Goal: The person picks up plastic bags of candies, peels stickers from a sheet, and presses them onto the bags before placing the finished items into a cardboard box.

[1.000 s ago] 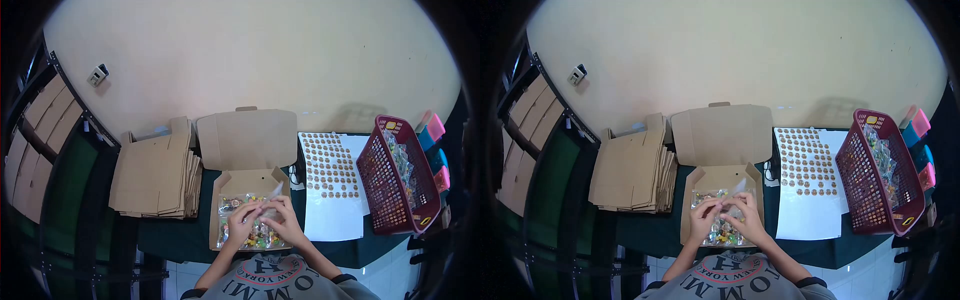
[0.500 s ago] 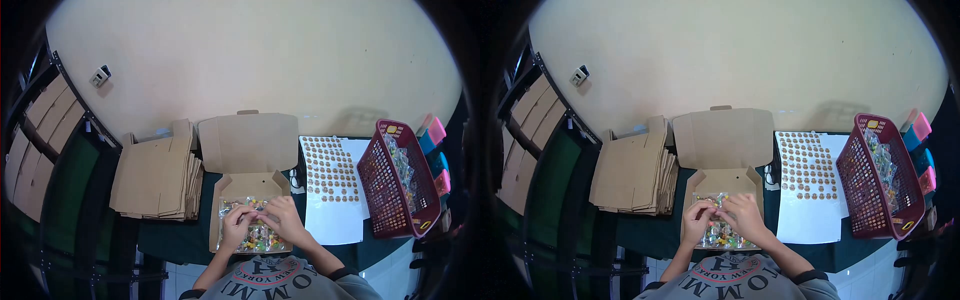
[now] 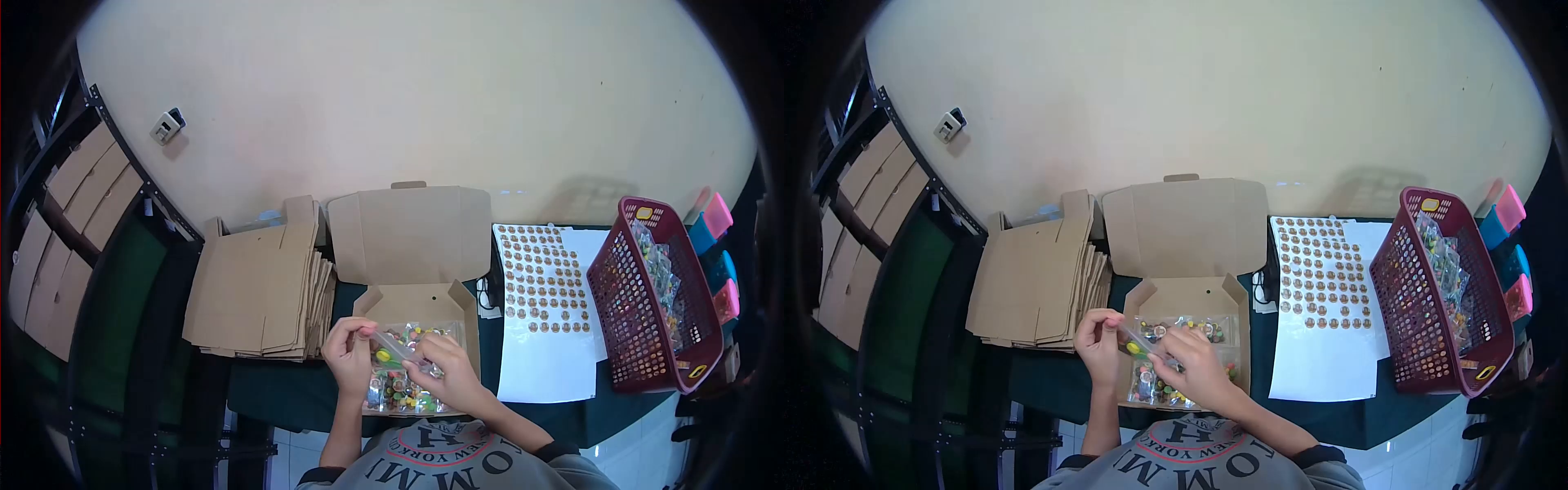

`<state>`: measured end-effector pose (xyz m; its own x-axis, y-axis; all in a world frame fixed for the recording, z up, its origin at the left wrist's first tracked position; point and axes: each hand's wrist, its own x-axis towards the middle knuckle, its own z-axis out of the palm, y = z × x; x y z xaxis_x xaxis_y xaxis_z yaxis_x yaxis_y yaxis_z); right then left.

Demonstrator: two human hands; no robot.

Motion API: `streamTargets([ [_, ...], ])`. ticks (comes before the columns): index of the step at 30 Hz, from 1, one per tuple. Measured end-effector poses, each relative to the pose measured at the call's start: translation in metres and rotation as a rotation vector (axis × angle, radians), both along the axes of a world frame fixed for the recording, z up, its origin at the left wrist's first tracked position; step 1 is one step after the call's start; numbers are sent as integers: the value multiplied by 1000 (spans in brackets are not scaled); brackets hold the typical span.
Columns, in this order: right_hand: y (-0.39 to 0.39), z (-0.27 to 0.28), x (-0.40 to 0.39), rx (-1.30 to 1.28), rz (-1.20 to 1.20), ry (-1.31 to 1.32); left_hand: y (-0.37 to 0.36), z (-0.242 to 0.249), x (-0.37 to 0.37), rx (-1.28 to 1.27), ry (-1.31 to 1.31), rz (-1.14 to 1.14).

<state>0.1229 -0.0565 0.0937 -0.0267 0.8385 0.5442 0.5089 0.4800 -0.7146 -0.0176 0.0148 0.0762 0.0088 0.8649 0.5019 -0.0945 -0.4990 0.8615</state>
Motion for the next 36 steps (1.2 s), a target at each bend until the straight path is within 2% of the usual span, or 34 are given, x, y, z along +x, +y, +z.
streamTargets([
  [6, -1, -2, -2, -6, 46, 76, 4, 1, -1, -24, -25, 32],
  [9, -4, -5, -3, -55, 99, 136, 7, 1, 1, 54, -10, 89],
  [12, -6, -5, -2, -134, 127, 202, 8, -6, -4, -36, -45, 23],
  [14, -6, -12, 3, -173, 123, 228, 6, -8, -9, -233, 12, -111],
  [15, -2, -21, 7, -177, 104, 283, 4, -11, -8, -236, 13, -105],
  [17, 0, -29, 10, -182, 86, 340, 4, -18, -3, -4, 41, -60],
  [19, 0, -29, 11, -313, 49, 700, -4, -25, -8, -5, 131, -142],
  [21, 1, -21, 12, -312, 49, 718, -18, -23, -2, 183, 488, -146],
  [22, 2, -20, 14, -325, 59, 750, -24, -23, 1, 171, 606, -127],
  [25, 4, -20, 13, -318, 121, 808, -23, -44, 3, 87, 685, -188],
  [27, 6, -25, 15, -297, 174, 831, -19, -54, 3, 136, 664, -130],
  [29, 9, -33, 21, -246, 11, 486, -15, -68, 0, -342, 397, -221],
  [30, 12, -37, 18, -220, -116, 439, -11, -72, 5, -295, 97, -289],
  [31, 14, -46, 20, -221, -115, 438, -9, -78, 2, -297, 96, -288],
  [33, 16, -72, 26, -639, 113, 646, -8, -89, -6, -727, -82, -413],
  [34, 17, -86, 26, -751, 211, 732, -9, -92, -6, -852, -71, -404],
  [35, 19, -105, 27, -757, 211, 735, -9, -104, -8, -858, -70, -401],
  [36, 21, -128, 29, -941, 211, 816, -5, -127, -10, -1011, -126, -439],
])
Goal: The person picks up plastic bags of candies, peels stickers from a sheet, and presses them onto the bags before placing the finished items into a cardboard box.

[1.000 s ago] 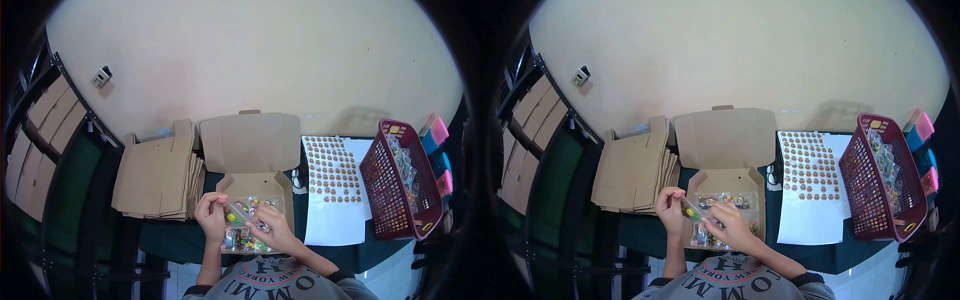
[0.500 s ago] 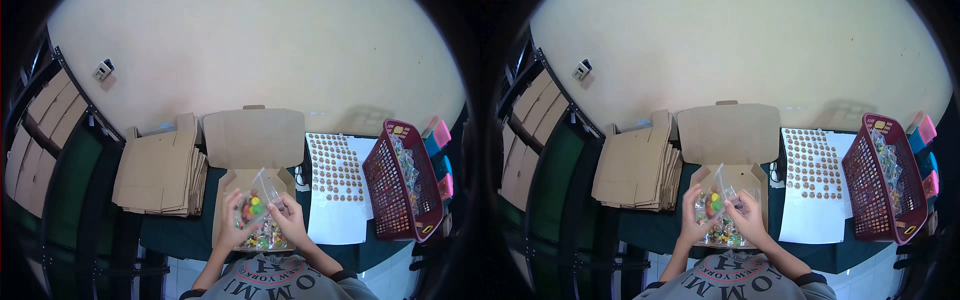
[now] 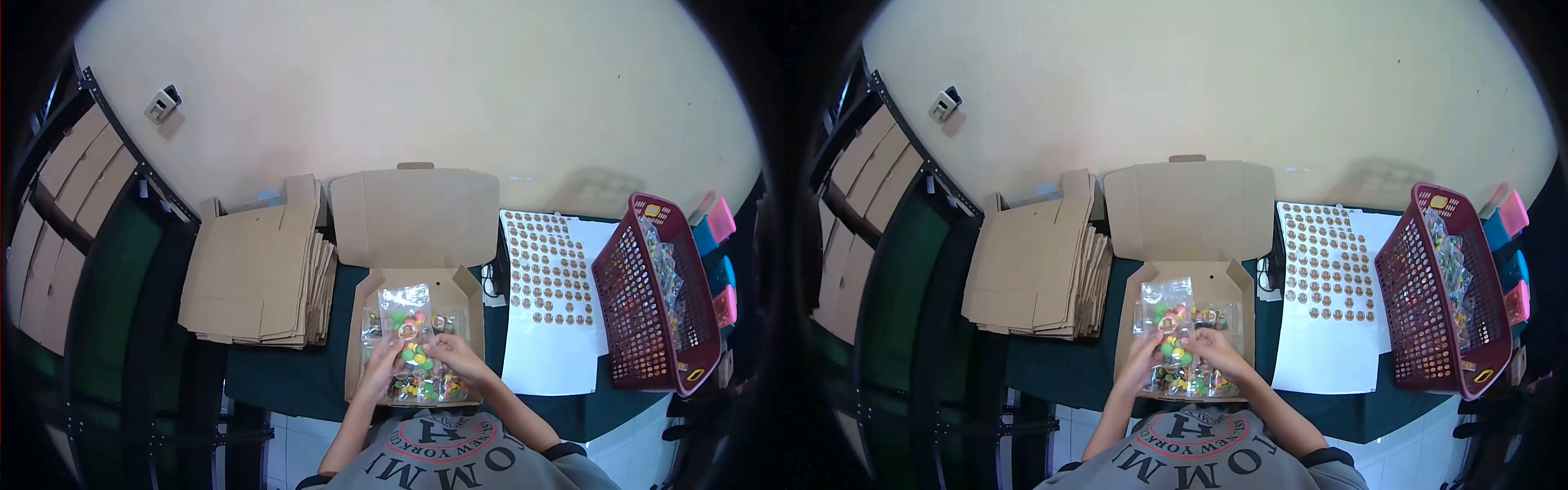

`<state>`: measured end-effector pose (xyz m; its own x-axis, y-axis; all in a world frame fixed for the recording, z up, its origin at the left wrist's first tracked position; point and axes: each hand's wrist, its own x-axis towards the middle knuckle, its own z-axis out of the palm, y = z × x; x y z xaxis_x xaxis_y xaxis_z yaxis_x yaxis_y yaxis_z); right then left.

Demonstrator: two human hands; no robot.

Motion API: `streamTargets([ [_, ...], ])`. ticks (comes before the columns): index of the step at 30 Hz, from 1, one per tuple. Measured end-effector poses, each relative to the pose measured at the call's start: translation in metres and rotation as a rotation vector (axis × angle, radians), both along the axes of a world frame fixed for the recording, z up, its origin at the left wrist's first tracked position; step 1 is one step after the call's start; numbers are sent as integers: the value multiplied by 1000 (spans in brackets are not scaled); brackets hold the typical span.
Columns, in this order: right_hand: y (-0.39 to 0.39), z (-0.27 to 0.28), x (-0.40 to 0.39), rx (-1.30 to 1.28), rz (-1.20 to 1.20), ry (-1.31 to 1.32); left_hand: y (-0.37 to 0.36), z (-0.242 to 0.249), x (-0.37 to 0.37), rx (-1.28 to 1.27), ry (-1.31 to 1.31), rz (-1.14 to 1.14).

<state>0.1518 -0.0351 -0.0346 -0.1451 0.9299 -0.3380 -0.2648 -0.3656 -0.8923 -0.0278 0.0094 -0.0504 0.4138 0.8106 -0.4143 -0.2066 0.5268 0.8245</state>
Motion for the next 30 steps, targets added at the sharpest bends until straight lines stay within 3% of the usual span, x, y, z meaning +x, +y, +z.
streamTargets([
  [1, 1, -26, 1, -183, 40, 74, 1, -24, -3, -162, -36, -25],
  [2, 1, -60, 1, -189, 40, 78, -2, -47, -8, -240, -142, -97],
  [4, -3, -118, -2, -474, 53, 579, -10, -73, -14, -357, -217, -151],
  [5, -8, -122, -5, -474, 53, 580, -11, -78, -14, -469, -295, -202],
  [7, -19, -128, -11, -560, 99, 595, -17, -86, -21, -461, -157, -141],
  [8, -22, -144, -9, -525, 199, 616, -13, -116, -34, -364, -52, -257],
  [9, -23, -138, -11, -530, 202, 617, -12, -114, -37, -262, 51, -373],
  [10, -26, -132, -15, -506, 220, 391, -15, -95, -37, -117, 214, -350],
  [11, -26, -128, -18, -476, 236, 165, -15, -110, -40, -120, 214, -348],
  [13, -26, -143, -28, -424, 261, 51, -14, -156, -49, 389, 637, -216],
  [15, -27, -171, -39, -418, 287, -194, -21, -166, -50, 471, 795, -143],
  [17, -29, -195, -47, -355, 280, -226, -24, -166, -48, 541, 1048, -166],
  [23, -30, -209, -49, -116, 281, -584, -24, -168, -51, 534, 1145, -330],
  [25, -30, -192, -51, 3, 371, -1025, -26, -165, -48, 762, 996, -91],
  [28, -32, -169, -54, -70, 369, -1117, -26, -138, -42, 604, 1059, -277],
  [30, -34, -153, -57, -58, 356, -1152, -25, -152, -44, 660, 1043, -269],
])
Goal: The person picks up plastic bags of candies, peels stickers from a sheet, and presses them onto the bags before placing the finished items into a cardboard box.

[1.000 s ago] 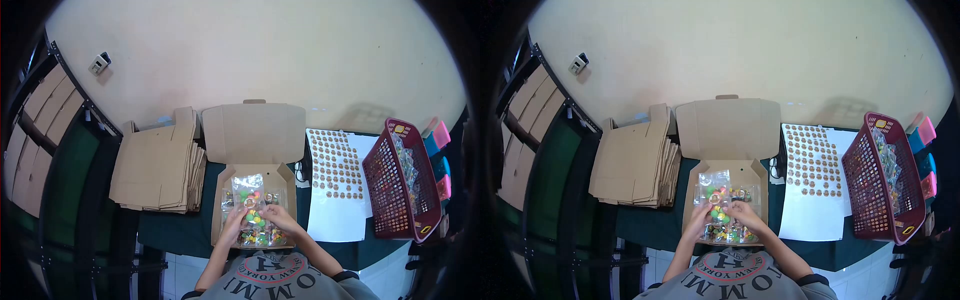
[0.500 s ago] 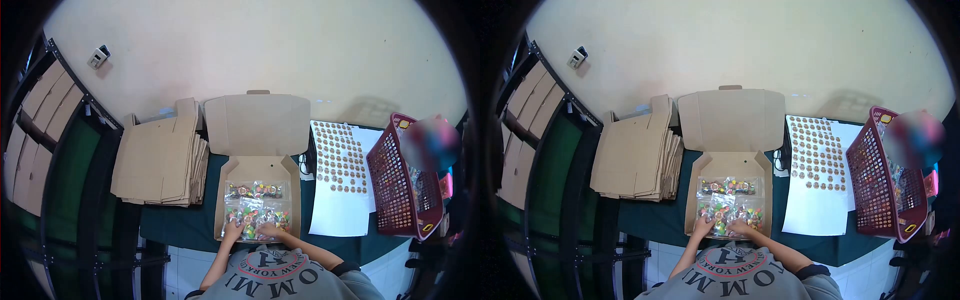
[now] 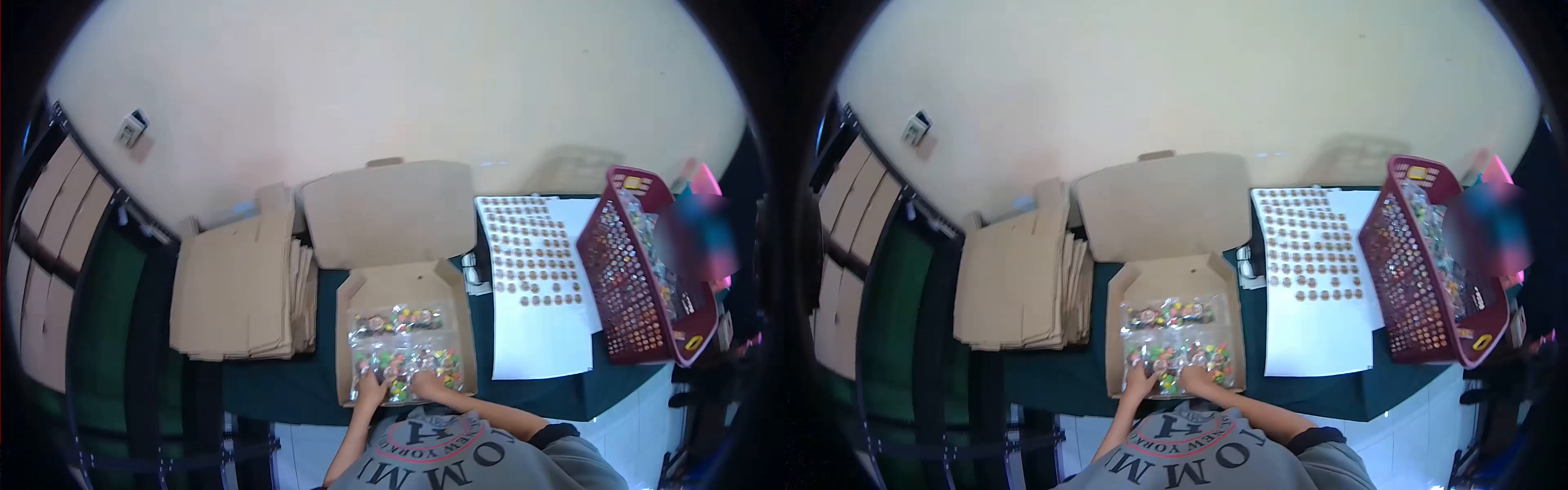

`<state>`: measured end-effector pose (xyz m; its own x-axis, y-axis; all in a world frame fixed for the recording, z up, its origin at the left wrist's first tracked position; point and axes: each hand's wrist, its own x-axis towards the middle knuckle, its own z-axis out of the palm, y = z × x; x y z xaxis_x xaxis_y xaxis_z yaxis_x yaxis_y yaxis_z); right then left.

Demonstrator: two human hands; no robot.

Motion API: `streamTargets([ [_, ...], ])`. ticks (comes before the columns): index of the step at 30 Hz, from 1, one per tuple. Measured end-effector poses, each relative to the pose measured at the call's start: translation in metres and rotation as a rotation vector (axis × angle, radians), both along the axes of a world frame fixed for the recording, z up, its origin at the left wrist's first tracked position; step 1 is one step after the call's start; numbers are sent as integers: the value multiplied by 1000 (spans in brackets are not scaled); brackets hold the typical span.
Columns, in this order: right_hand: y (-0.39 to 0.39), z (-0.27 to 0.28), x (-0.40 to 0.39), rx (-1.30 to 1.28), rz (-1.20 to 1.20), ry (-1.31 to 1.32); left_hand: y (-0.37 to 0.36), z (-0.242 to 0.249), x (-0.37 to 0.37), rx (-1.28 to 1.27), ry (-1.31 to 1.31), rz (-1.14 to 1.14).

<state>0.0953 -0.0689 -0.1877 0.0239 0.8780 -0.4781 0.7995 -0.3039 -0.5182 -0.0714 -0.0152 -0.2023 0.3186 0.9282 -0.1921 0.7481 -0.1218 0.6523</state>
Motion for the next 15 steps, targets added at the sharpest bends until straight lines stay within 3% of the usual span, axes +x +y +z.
streamTargets([
  [1, 1, 5, 2, 15, 16, -30, 1, -8, -1, 41, -18, -7],
  [3, 3, -9, 16, 117, -84, 195, 5, 0, -1, -145, 103, -24],
  [4, 0, -5, 26, 407, -158, 207, 5, -15, -10, -123, 37, -29],
  [5, -2, 13, 45, 418, -210, 175, 8, -30, -13, -103, -30, -35],
  [7, -6, 64, 84, 289, -408, 546, 3, 3, -6, 8, -44, -42],
  [9, -19, 79, 126, 434, -617, 731, -1, 13, -5, 35, -6, 0],
  [12, -52, 125, 188, 586, -707, 884, 3, 5, -1, -23, 79, 42],
  [15, -86, 155, 221, 719, -814, 794, -2, 23, 17, -14, 9, 43],
])
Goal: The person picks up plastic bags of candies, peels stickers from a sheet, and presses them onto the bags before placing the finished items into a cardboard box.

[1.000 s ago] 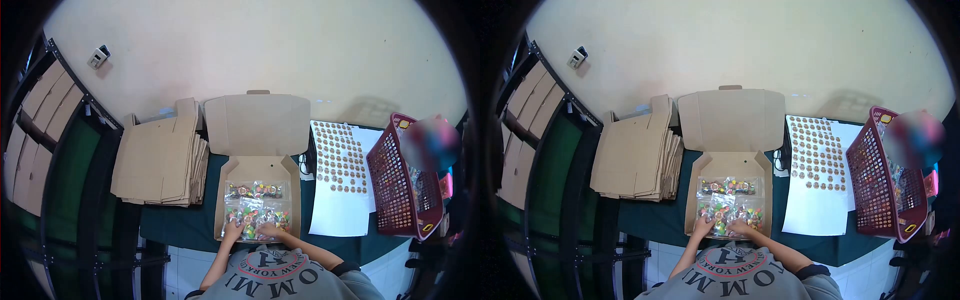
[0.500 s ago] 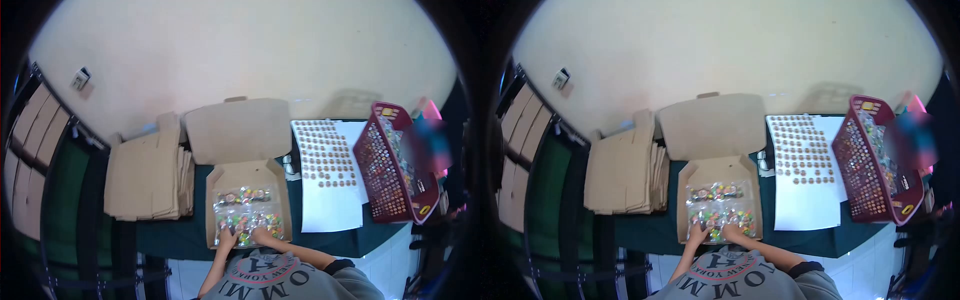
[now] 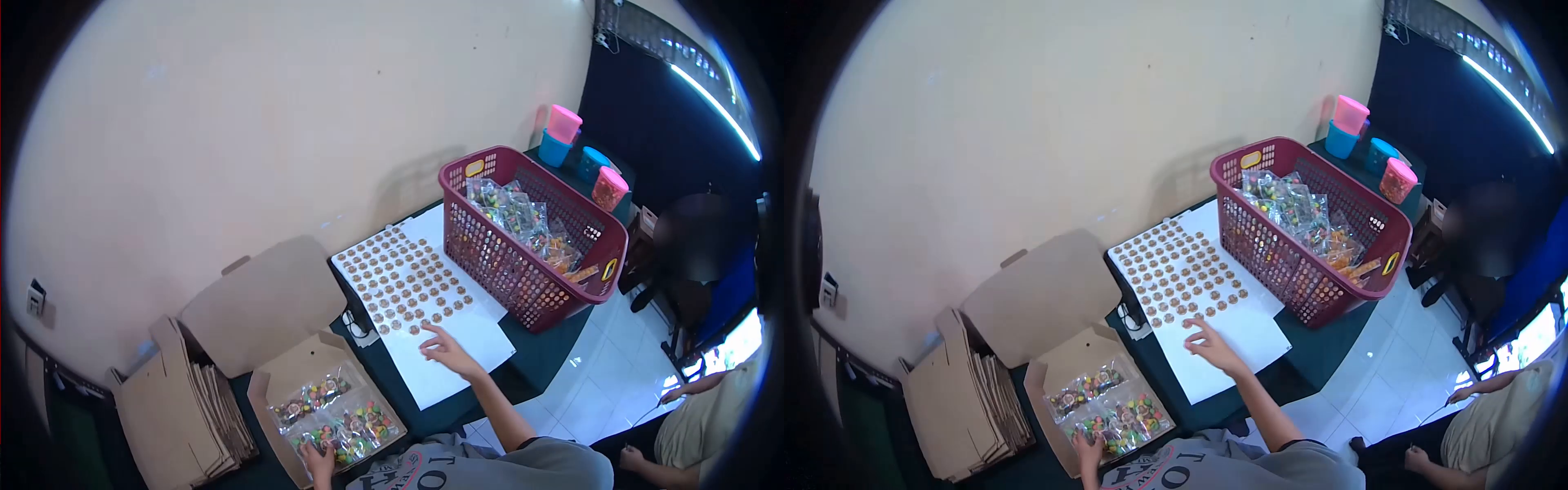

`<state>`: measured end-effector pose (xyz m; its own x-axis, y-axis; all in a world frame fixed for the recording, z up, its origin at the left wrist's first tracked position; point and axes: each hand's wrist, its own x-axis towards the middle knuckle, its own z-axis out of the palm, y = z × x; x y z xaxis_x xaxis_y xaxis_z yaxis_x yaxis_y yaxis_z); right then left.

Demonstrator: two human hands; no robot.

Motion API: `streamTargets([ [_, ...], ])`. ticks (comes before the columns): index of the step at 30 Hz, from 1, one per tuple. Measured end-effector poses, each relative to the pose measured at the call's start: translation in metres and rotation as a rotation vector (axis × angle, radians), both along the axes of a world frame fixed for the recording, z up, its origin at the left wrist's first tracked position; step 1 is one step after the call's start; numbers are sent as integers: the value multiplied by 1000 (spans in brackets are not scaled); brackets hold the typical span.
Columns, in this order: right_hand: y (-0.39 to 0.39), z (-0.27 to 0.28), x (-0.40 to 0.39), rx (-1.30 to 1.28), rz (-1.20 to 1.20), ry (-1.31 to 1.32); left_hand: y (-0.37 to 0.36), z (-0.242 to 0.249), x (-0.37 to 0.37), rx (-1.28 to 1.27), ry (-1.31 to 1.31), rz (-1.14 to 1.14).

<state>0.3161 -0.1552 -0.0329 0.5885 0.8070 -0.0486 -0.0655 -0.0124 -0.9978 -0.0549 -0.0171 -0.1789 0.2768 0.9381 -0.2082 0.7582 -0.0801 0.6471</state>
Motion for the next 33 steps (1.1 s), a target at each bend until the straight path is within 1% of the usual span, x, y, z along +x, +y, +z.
streamTargets([
  [2, -17, 3, 18, -93, -135, -1, -2, 18, 16, 24, -53, -39],
  [4, -31, 6, 32, -76, -171, 1, -1, 20, 30, 120, -20, -171],
  [5, -37, 9, 38, -69, -197, 4, 3, -3, 39, 1, -330, -97],
  [6, -41, 13, 45, -57, -214, -6, 3, 2, 56, 10, -341, -115],
  [8, -53, 24, 58, 11, -197, -2, -7, 13, 88, 157, -199, -301],
  [9, -60, 35, 66, 21, -186, -22, -6, 3, 98, 78, -288, -337],
  [10, -68, 46, 75, 27, -200, -24, -9, 10, 117, 82, -290, -352],
  [12, -86, 71, 97, 110, -175, -74, -23, 20, 158, 12, -297, -446],
  [13, -96, 88, 109, 118, -178, -121, -31, 26, 179, -18, -385, -432],
  [14, -105, 99, 123, 100, -203, -147, -39, 33, 195, -13, -384, -442],
  [15, -115, 114, 134, 91, -216, -153, -50, 58, 212, 44, -401, -497],
  [16, -123, 129, 147, 83, -228, -158, -61, 71, 227, 102, -418, -551],
  [17, -130, 141, 163, 91, -233, -150, -67, 49, 238, 111, -499, -538],
  [18, -136, 152, 178, 78, -208, -215, -77, 58, 248, 99, -475, -523],
  [19, -140, 159, 194, 65, -184, -277, -85, 65, 258, 2, -488, -519],
  [20, -141, 165, 212, 71, -190, -265, -91, 70, 267, -98, -503, -512],
  [21, -141, 171, 229, 14, -141, -331, -94, 75, 274, -97, -493, -514],
  [22, -142, 174, 243, -48, -88, -395, -99, 79, 278, -43, -442, -524],
  [23, -140, 168, 259, -49, -83, -388, -104, 80, 283, 10, -393, -531],
  [24, -132, 154, 281, -78, -38, -411, -105, 71, 282, 8, -389, -522],
  [26, -114, 126, 318, -100, 20, -440, -101, 49, 281, 176, -504, -579],
  [28, -92, 94, 346, -340, 104, -582, -107, 53, 284, 191, -491, -540],
  [29, -79, 70, 363, -332, 118, -586, -111, 56, 285, 187, -458, -521],
  [31, -53, 11, 387, -492, 57, -849, -119, 63, 283, 185, -414, -486],
  [32, -41, -13, 396, -482, 74, -849, -124, 66, 283, 171, -405, -457],
  [33, -29, -35, 402, -554, -25, -916, -129, 69, 283, 160, -396, -427],
])
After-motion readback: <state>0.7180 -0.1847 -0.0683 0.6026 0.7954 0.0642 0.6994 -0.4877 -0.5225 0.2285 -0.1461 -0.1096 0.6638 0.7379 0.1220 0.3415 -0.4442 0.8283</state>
